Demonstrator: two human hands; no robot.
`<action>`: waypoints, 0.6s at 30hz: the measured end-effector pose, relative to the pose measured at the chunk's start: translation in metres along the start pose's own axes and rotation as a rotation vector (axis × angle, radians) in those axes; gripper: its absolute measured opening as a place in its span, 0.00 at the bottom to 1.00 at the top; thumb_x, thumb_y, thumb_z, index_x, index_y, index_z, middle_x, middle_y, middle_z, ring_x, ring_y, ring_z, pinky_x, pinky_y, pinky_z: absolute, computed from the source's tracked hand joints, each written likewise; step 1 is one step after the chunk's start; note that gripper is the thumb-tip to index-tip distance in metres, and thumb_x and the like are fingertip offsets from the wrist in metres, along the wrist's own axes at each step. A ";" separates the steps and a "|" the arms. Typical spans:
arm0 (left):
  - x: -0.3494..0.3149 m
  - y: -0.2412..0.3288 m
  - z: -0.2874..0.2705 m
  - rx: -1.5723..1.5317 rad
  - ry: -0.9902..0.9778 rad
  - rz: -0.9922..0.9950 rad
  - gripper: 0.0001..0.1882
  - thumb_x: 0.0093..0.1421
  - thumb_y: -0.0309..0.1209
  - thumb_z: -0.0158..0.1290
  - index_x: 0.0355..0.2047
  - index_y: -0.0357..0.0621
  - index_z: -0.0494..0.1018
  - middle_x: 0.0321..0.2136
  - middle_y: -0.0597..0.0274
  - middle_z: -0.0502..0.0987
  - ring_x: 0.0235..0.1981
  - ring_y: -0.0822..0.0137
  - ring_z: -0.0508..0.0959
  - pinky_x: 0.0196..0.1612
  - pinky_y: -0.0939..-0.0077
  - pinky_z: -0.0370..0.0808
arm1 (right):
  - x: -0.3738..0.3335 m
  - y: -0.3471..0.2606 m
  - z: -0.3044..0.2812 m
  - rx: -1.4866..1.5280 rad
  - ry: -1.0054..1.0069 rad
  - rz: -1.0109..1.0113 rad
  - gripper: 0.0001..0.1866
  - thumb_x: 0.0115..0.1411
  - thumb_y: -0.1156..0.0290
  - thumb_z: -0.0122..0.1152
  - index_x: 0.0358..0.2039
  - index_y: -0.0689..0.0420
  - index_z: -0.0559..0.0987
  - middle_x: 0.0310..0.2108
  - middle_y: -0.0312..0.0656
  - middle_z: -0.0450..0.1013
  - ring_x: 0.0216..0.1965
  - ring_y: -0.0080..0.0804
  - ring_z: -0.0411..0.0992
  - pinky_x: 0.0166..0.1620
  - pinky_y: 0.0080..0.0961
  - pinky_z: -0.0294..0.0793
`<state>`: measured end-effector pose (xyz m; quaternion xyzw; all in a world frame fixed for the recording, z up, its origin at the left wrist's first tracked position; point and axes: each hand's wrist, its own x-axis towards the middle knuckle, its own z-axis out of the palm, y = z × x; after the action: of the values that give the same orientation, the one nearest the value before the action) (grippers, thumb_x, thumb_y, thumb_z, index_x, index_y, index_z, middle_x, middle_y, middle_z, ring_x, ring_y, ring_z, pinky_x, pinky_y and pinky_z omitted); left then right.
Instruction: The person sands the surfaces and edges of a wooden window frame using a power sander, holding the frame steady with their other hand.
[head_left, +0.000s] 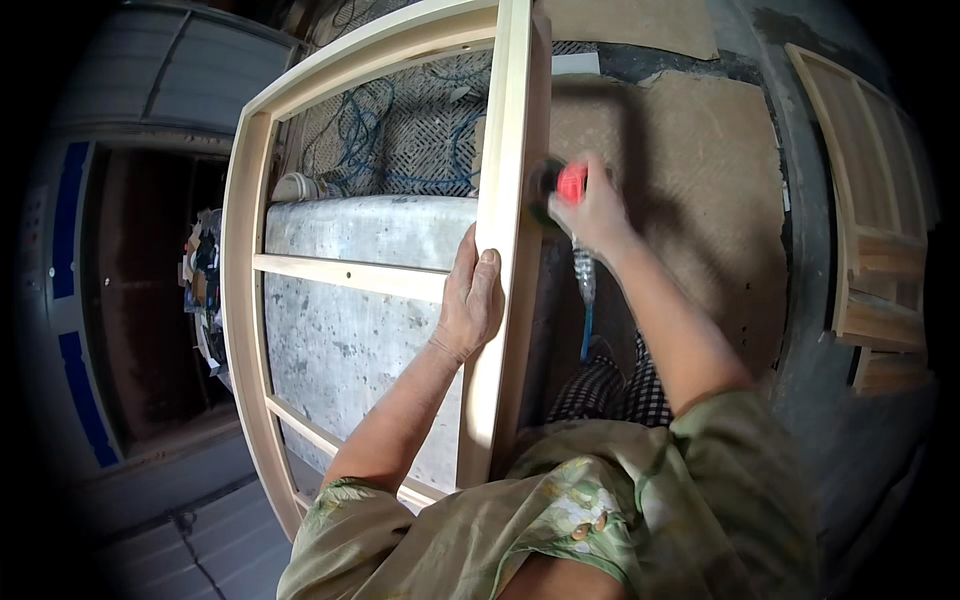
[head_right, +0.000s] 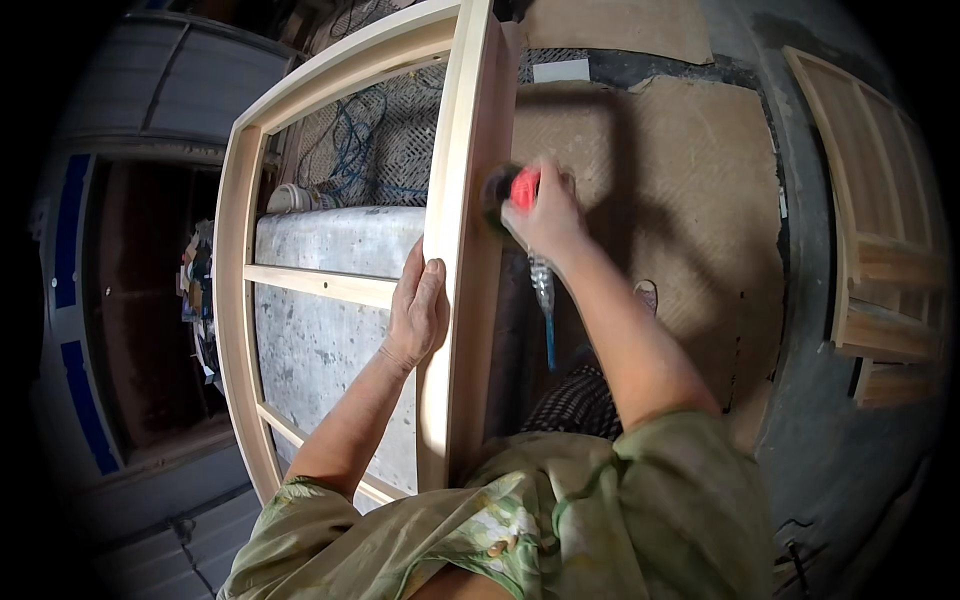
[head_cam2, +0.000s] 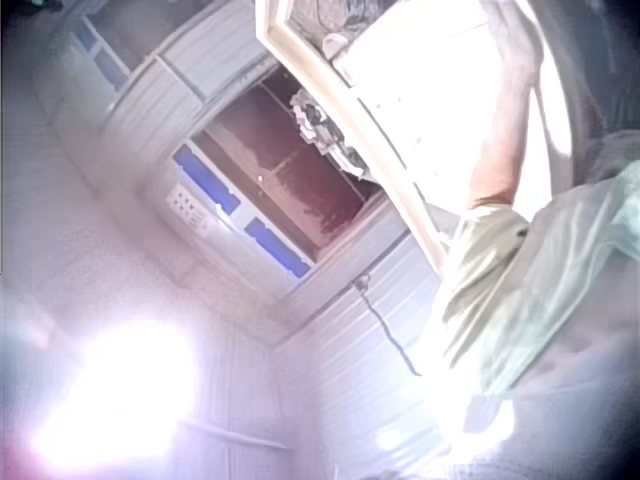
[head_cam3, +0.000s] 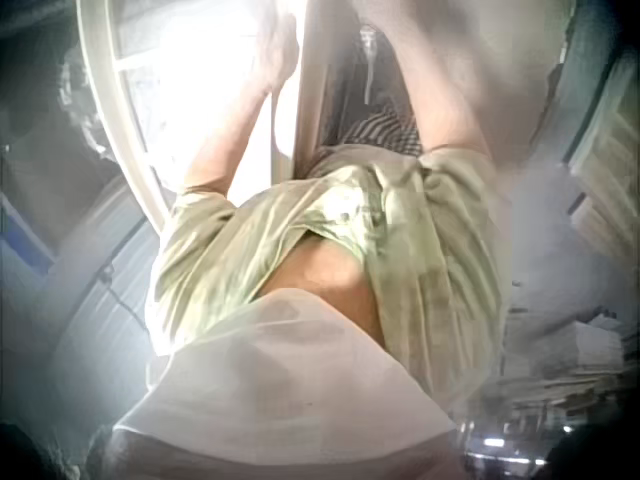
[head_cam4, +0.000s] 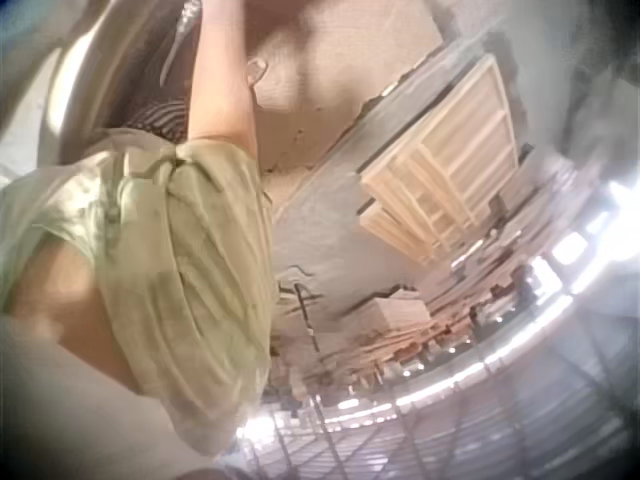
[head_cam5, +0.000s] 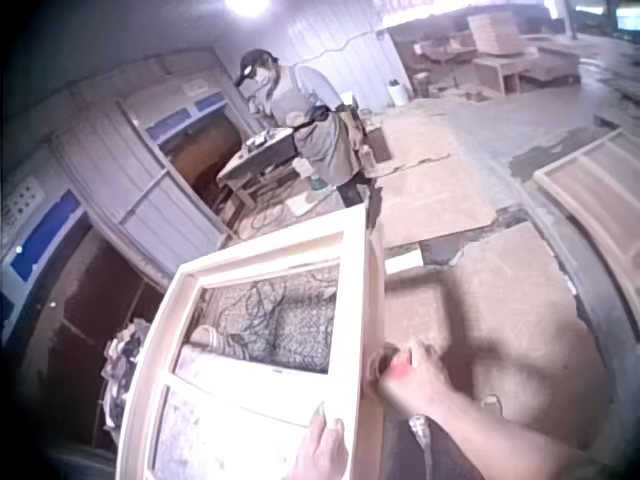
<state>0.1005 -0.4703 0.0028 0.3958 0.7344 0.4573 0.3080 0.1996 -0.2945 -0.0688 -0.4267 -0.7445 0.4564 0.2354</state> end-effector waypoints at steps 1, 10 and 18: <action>-0.003 0.000 -0.003 0.010 0.013 0.003 0.29 0.70 0.41 0.35 0.62 0.30 0.54 0.51 0.42 0.70 0.53 0.58 0.69 0.57 0.70 0.63 | -0.047 0.003 0.009 0.013 -0.029 -0.054 0.33 0.46 0.65 0.69 0.51 0.55 0.64 0.47 0.57 0.65 0.50 0.61 0.68 0.50 0.49 0.71; 0.003 0.007 0.009 0.139 0.000 0.076 0.28 0.69 0.38 0.34 0.63 0.29 0.53 0.52 0.36 0.69 0.55 0.49 0.70 0.58 0.67 0.64 | 0.000 -0.040 -0.036 -0.435 -0.165 -0.143 0.26 0.50 0.75 0.60 0.50 0.55 0.65 0.51 0.53 0.63 0.47 0.57 0.72 0.45 0.48 0.75; -0.048 0.008 -0.009 0.234 0.046 -0.051 0.29 0.70 0.40 0.36 0.65 0.36 0.50 0.47 0.30 0.71 0.49 0.37 0.72 0.53 0.60 0.68 | -0.194 -0.021 -0.004 -0.273 -0.437 -0.340 0.33 0.47 0.67 0.68 0.54 0.51 0.67 0.49 0.54 0.63 0.48 0.55 0.71 0.46 0.46 0.76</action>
<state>0.1194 -0.5140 0.0179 0.3995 0.7994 0.3694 0.2546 0.2954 -0.4625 -0.0406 -0.2154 -0.8927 0.3870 0.0831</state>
